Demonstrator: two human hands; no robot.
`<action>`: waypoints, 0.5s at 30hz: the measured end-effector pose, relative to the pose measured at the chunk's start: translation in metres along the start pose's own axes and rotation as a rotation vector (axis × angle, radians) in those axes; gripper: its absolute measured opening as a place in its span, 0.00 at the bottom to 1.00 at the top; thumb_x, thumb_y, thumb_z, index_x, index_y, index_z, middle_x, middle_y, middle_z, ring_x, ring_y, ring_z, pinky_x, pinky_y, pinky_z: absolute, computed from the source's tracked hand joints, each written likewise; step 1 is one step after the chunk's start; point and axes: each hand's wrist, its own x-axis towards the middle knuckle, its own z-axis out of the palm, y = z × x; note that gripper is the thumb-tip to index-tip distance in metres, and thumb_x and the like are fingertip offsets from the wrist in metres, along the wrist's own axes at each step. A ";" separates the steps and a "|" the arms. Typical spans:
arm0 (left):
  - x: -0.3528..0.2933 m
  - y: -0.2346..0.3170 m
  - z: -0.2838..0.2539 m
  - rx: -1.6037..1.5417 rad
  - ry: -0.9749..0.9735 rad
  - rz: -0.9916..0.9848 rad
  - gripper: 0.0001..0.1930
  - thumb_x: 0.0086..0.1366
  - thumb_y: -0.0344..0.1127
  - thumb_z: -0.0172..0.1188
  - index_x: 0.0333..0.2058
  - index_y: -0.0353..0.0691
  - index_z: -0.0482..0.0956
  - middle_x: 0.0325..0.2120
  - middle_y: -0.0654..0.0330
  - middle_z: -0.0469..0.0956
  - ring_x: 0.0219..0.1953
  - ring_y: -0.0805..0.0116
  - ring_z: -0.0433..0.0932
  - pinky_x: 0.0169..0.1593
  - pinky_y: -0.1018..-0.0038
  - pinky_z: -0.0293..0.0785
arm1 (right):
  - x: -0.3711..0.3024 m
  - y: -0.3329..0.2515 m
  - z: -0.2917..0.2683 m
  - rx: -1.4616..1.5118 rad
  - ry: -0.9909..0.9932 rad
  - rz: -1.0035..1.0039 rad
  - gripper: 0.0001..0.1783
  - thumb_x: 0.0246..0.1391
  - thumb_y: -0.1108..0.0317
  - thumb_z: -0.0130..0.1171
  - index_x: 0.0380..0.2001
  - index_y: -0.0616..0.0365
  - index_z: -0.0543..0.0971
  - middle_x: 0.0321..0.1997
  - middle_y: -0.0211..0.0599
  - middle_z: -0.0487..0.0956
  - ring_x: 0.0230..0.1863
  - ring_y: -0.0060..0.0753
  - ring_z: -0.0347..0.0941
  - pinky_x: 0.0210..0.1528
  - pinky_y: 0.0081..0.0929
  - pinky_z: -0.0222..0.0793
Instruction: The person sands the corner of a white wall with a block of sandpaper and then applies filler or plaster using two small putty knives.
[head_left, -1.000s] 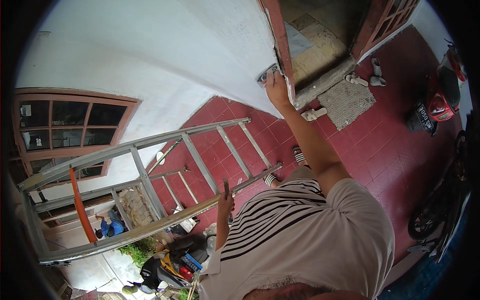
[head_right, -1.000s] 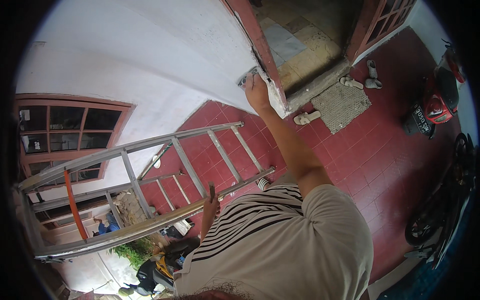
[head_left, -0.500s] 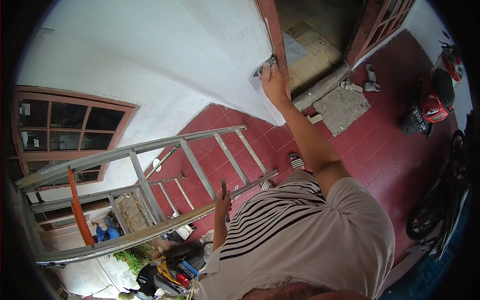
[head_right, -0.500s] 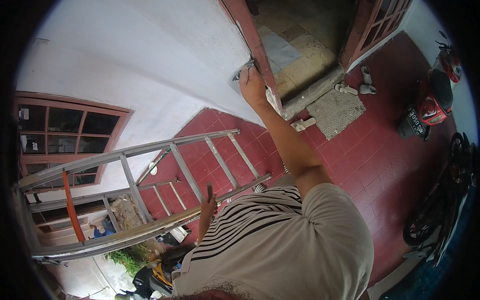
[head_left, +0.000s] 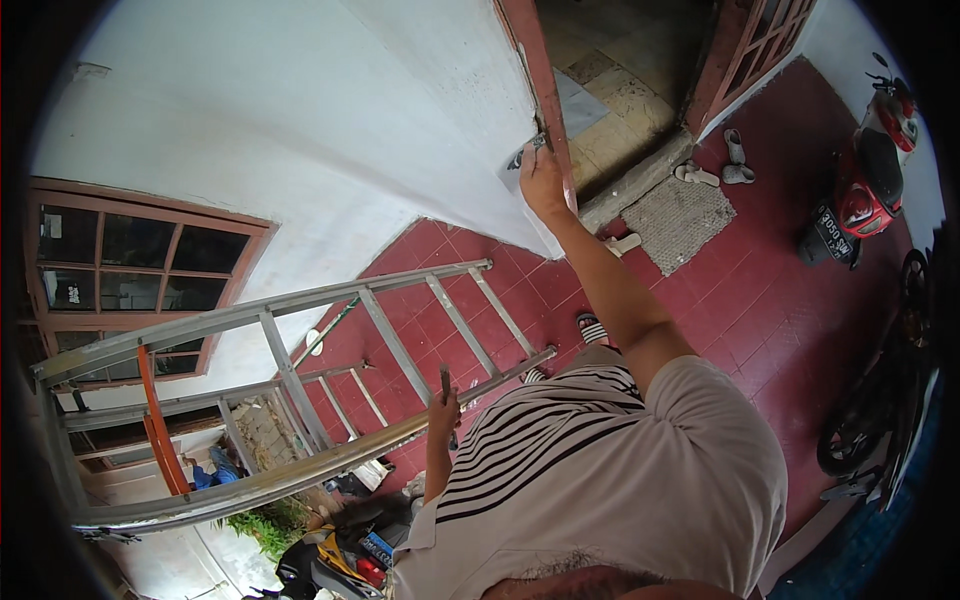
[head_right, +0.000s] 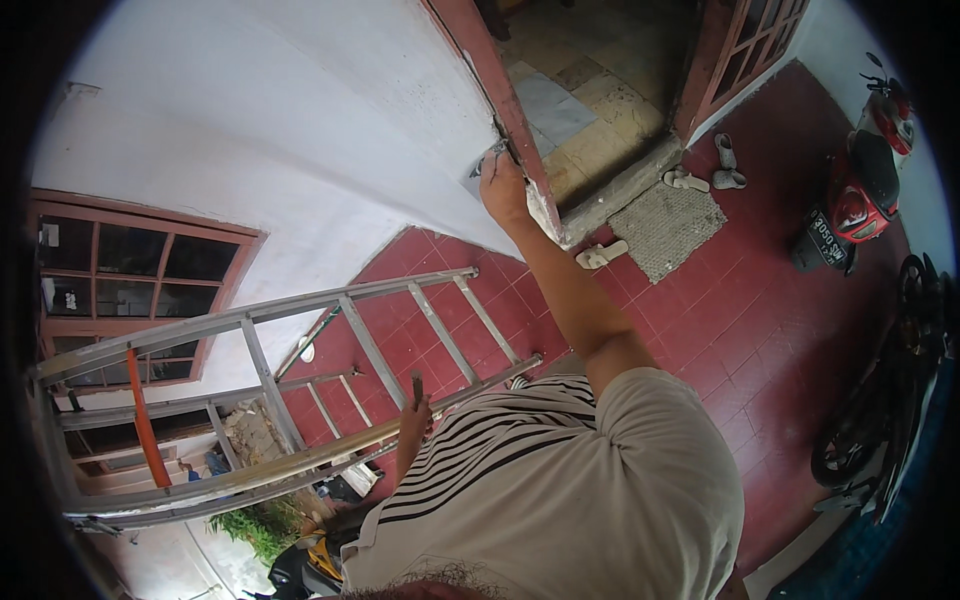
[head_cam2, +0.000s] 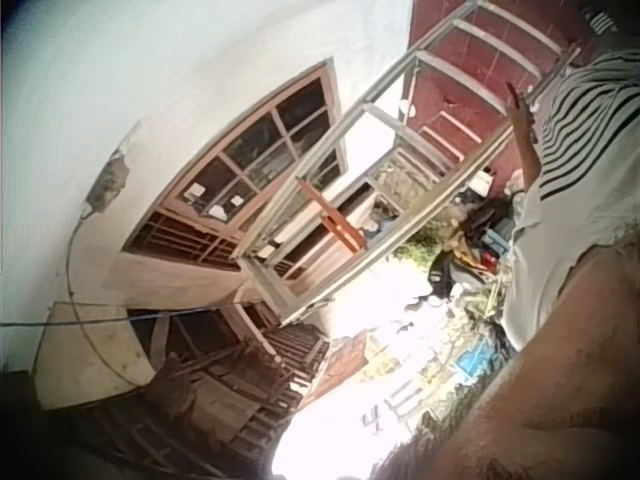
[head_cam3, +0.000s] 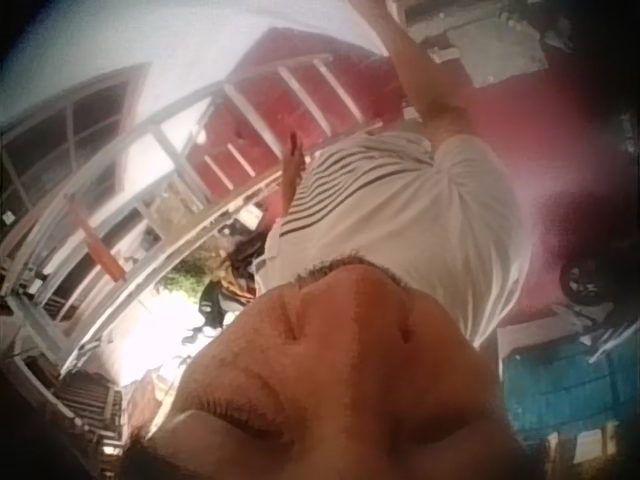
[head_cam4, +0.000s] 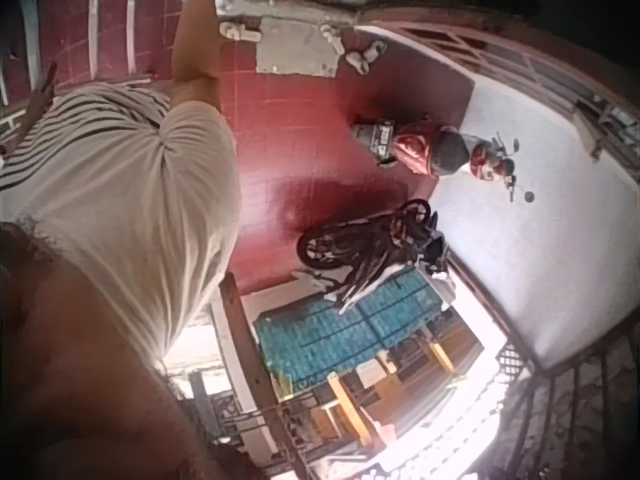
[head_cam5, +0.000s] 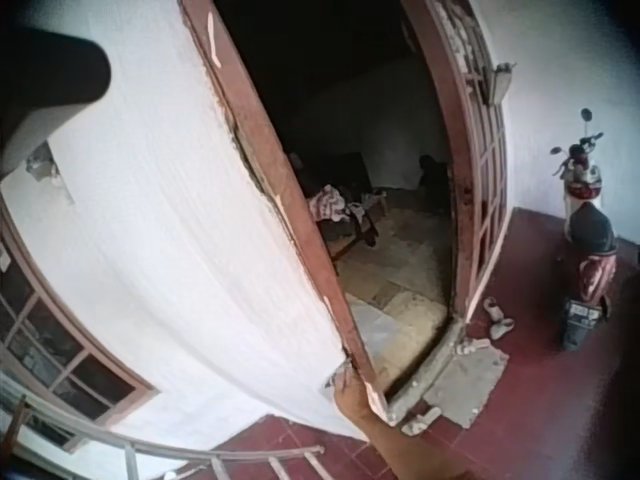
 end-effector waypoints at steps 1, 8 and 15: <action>-0.001 0.000 -0.001 0.000 0.005 0.006 0.19 0.72 0.47 0.53 0.48 0.37 0.76 0.14 0.70 0.63 0.14 0.80 0.64 0.16 0.78 0.60 | -0.001 0.002 0.001 -0.001 0.010 0.094 0.21 0.67 0.59 0.45 0.30 0.69 0.72 0.30 0.65 0.76 0.36 0.69 0.73 0.40 0.53 0.68; -0.003 -0.006 -0.005 0.031 -0.014 0.031 0.16 0.71 0.47 0.53 0.37 0.38 0.73 0.13 0.70 0.62 0.12 0.79 0.62 0.14 0.77 0.59 | 0.022 -0.043 -0.008 0.111 -0.030 0.039 0.20 0.66 0.60 0.45 0.30 0.69 0.72 0.30 0.67 0.76 0.37 0.70 0.73 0.42 0.54 0.68; 0.006 0.003 0.000 0.081 -0.024 0.044 0.16 0.71 0.48 0.54 0.33 0.40 0.72 0.13 0.69 0.63 0.12 0.78 0.63 0.15 0.77 0.60 | -0.006 0.036 0.009 0.006 0.037 0.163 0.20 0.66 0.59 0.46 0.31 0.69 0.72 0.30 0.67 0.75 0.37 0.71 0.73 0.41 0.53 0.68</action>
